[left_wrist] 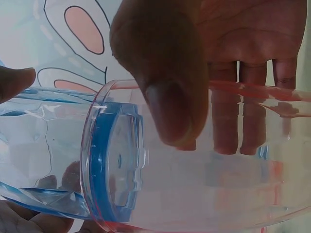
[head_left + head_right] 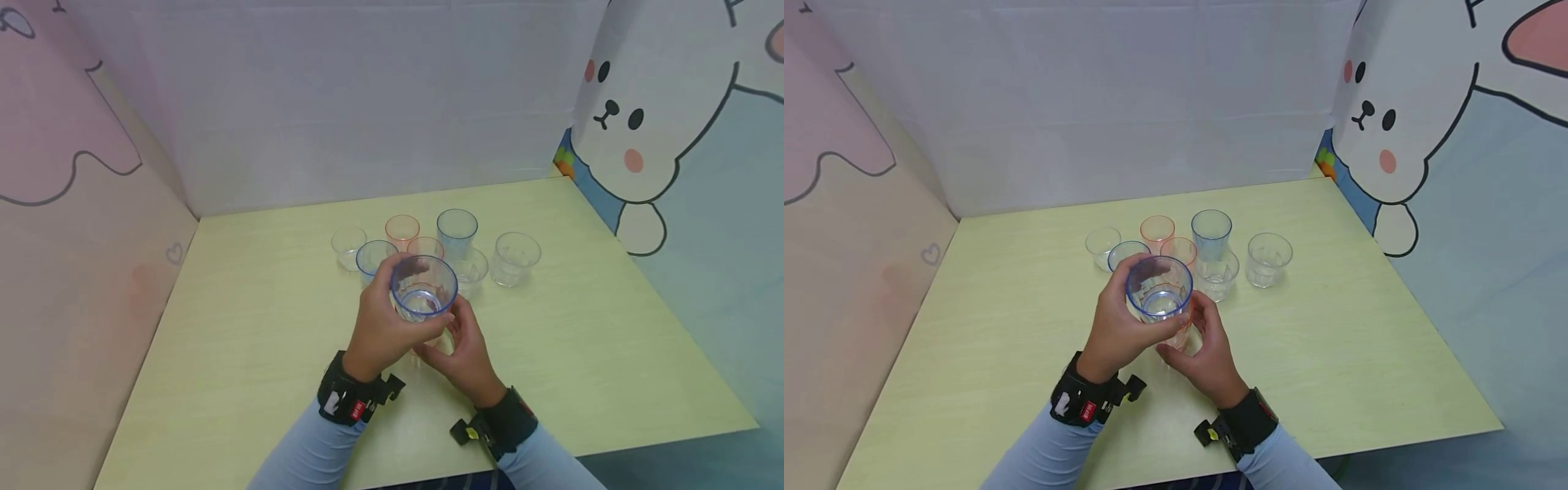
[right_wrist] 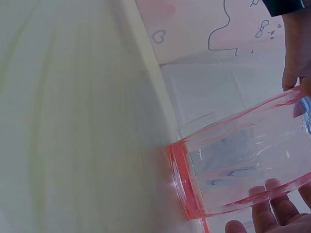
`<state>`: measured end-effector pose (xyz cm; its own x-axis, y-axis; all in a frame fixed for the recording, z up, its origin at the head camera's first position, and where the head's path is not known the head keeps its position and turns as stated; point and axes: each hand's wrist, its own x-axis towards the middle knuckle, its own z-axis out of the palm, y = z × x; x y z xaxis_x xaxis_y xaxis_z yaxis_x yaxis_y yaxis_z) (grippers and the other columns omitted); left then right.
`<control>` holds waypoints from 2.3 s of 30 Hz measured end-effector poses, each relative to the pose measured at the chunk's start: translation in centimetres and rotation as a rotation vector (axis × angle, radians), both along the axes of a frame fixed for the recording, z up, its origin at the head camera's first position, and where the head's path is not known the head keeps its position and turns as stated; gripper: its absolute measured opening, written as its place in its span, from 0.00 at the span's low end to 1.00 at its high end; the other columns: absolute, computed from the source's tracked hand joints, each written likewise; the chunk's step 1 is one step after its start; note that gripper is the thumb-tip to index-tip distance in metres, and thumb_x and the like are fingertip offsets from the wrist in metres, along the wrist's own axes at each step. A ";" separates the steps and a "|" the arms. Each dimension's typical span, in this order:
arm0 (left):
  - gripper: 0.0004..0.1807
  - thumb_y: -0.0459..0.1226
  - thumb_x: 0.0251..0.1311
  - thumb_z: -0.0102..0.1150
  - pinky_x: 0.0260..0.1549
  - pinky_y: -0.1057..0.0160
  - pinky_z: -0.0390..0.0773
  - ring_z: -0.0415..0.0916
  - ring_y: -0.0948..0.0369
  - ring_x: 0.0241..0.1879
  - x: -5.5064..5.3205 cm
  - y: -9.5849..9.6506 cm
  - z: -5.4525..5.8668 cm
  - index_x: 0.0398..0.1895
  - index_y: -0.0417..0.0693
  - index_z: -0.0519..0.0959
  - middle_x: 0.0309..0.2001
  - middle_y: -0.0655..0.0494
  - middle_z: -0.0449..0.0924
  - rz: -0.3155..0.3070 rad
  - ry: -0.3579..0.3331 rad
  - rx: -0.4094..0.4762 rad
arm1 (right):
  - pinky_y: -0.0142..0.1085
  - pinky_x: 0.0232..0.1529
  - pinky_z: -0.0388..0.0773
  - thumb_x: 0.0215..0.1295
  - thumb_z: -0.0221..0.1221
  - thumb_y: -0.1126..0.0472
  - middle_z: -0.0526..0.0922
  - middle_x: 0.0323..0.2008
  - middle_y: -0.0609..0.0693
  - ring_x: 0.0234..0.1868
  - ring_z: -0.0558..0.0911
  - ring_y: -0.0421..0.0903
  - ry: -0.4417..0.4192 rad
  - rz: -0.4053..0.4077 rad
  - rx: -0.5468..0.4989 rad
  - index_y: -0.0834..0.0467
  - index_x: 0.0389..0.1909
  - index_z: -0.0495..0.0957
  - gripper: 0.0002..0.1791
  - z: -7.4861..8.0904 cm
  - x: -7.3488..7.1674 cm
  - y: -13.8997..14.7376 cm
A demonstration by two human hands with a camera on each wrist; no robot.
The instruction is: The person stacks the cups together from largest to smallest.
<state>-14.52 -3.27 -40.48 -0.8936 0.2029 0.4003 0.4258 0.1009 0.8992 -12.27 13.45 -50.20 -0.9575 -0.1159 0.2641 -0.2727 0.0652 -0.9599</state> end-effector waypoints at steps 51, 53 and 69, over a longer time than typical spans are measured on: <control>0.48 0.37 0.40 0.86 0.62 0.44 0.76 0.77 0.59 0.63 -0.5 0.5 -2.7 0.67 0.56 0.70 0.61 0.59 0.81 -0.006 -0.040 -0.017 | 0.31 0.74 0.65 0.57 0.73 0.70 0.64 0.75 0.55 0.74 0.66 0.47 0.045 0.039 -0.015 0.50 0.78 0.55 0.52 -0.6 -0.2 0.2; 0.48 0.37 0.40 0.86 0.62 0.44 0.76 0.77 0.60 0.63 -0.5 0.5 -2.7 0.68 0.57 0.70 0.60 0.62 0.81 -0.009 -0.041 -0.017 | 0.31 0.74 0.65 0.57 0.73 0.70 0.64 0.75 0.55 0.74 0.66 0.48 0.045 0.039 -0.020 0.51 0.78 0.55 0.52 -0.6 -0.2 0.2; 0.49 0.35 0.41 0.85 0.63 0.46 0.75 0.76 0.62 0.64 -0.6 0.6 -3.1 0.70 0.54 0.69 0.61 0.65 0.80 -0.023 -0.060 0.016 | 0.31 0.75 0.65 0.56 0.72 0.71 0.65 0.74 0.52 0.75 0.66 0.48 0.046 0.040 -0.027 0.51 0.78 0.56 0.52 -0.6 -0.2 0.2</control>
